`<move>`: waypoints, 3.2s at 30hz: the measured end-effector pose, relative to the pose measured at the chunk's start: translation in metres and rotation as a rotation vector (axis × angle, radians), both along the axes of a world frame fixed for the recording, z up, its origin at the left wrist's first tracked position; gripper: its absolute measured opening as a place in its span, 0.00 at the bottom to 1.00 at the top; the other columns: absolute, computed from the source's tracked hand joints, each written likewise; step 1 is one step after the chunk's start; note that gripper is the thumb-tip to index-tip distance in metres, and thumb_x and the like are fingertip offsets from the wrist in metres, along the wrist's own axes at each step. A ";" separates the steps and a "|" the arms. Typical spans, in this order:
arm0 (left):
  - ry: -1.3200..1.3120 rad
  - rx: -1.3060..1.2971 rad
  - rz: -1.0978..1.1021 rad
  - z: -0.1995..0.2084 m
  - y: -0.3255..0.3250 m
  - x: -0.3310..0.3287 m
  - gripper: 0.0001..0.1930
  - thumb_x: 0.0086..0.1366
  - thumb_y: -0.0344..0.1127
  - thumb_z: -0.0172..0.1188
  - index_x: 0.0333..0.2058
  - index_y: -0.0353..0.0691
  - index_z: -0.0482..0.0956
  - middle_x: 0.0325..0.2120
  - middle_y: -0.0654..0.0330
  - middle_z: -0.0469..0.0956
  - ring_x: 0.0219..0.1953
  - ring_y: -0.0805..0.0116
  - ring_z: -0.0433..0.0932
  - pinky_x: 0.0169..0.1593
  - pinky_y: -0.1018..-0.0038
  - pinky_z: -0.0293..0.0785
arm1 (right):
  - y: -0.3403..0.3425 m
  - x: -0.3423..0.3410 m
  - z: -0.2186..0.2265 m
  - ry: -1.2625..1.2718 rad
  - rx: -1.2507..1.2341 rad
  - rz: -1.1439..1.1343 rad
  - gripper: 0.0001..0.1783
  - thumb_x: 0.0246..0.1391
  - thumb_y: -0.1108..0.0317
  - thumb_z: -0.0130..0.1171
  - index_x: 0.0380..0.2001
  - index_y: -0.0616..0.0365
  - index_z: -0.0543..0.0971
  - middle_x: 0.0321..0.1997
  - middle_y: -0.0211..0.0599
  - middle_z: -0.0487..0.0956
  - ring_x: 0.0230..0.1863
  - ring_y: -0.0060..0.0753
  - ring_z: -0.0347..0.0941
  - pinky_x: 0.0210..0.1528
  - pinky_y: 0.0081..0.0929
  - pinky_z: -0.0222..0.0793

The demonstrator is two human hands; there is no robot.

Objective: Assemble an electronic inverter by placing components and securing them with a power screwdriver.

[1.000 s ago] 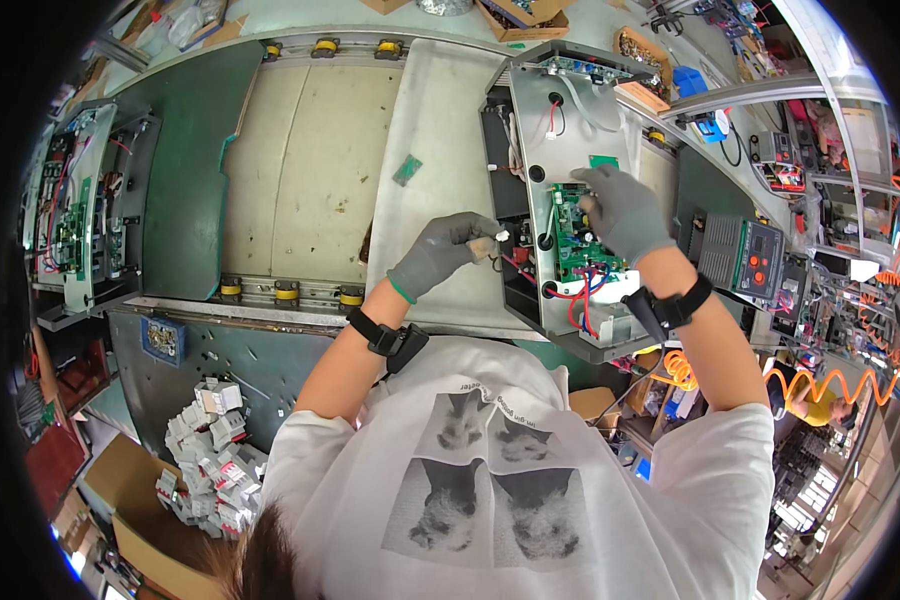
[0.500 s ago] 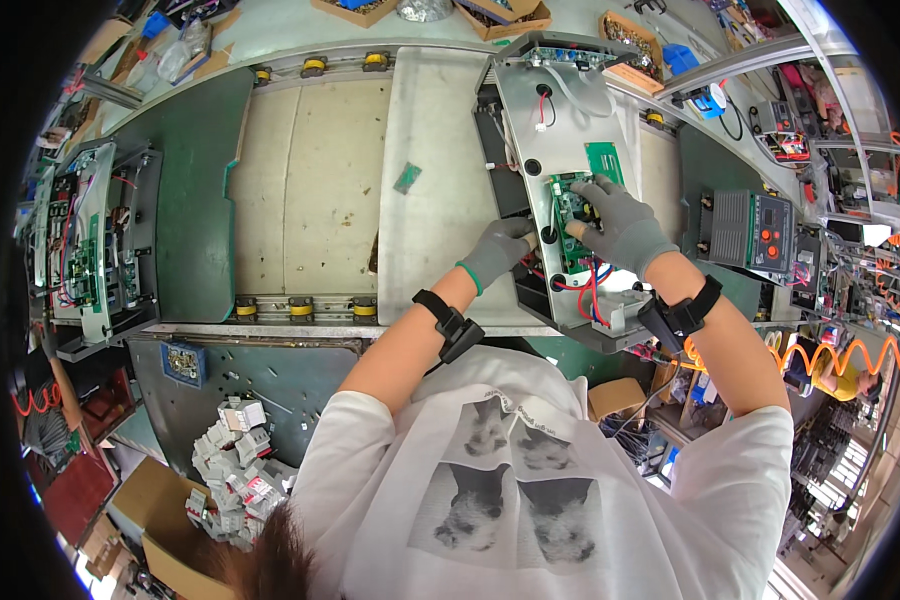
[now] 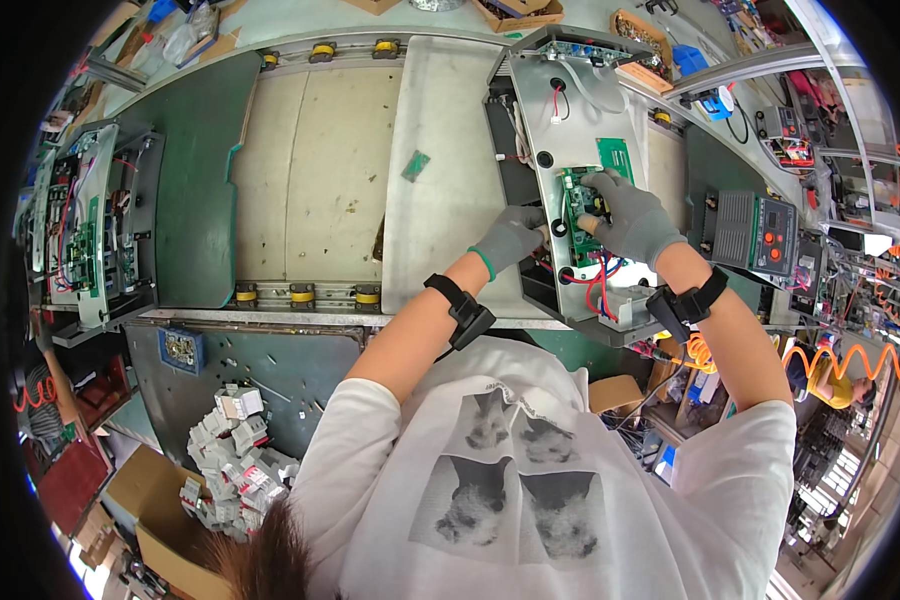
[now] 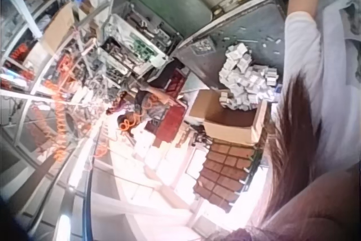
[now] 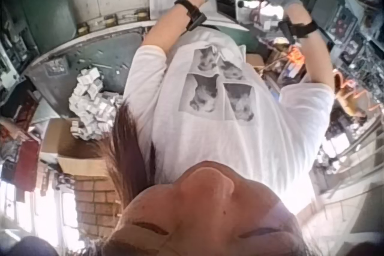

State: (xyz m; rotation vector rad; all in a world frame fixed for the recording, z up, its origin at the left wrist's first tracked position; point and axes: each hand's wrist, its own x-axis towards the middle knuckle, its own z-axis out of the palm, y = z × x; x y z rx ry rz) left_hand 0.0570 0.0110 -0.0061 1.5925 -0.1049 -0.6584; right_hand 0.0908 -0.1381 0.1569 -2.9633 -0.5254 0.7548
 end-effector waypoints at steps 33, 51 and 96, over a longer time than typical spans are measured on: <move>0.019 -0.070 0.100 -0.009 0.029 -0.024 0.15 0.52 0.29 0.63 0.40 0.36 0.75 0.31 0.59 0.79 0.32 0.72 0.76 0.37 0.77 0.72 | 0.045 -0.006 -0.008 -0.199 -0.235 0.622 0.19 0.41 0.58 0.60 0.33 0.61 0.80 0.49 0.39 0.68 0.55 0.43 0.60 0.61 0.34 0.54; -0.169 -0.139 0.499 0.016 0.026 -0.019 0.08 0.60 0.25 0.54 0.39 0.36 0.76 0.31 0.61 0.79 0.32 0.75 0.76 0.38 0.79 0.72 | 0.005 -0.006 0.036 0.219 0.342 -0.098 0.11 0.49 0.63 0.55 0.27 0.62 0.74 0.31 0.42 0.76 0.30 0.35 0.73 0.34 0.31 0.68; 0.368 -0.406 0.398 0.062 0.047 -0.002 0.14 0.61 0.33 0.56 0.44 0.34 0.73 0.25 0.66 0.73 0.23 0.80 0.69 0.28 0.83 0.68 | 0.025 0.038 -0.001 0.013 0.151 -0.317 0.14 0.47 0.59 0.60 0.26 0.60 0.80 0.23 0.42 0.77 0.26 0.36 0.74 0.32 0.31 0.69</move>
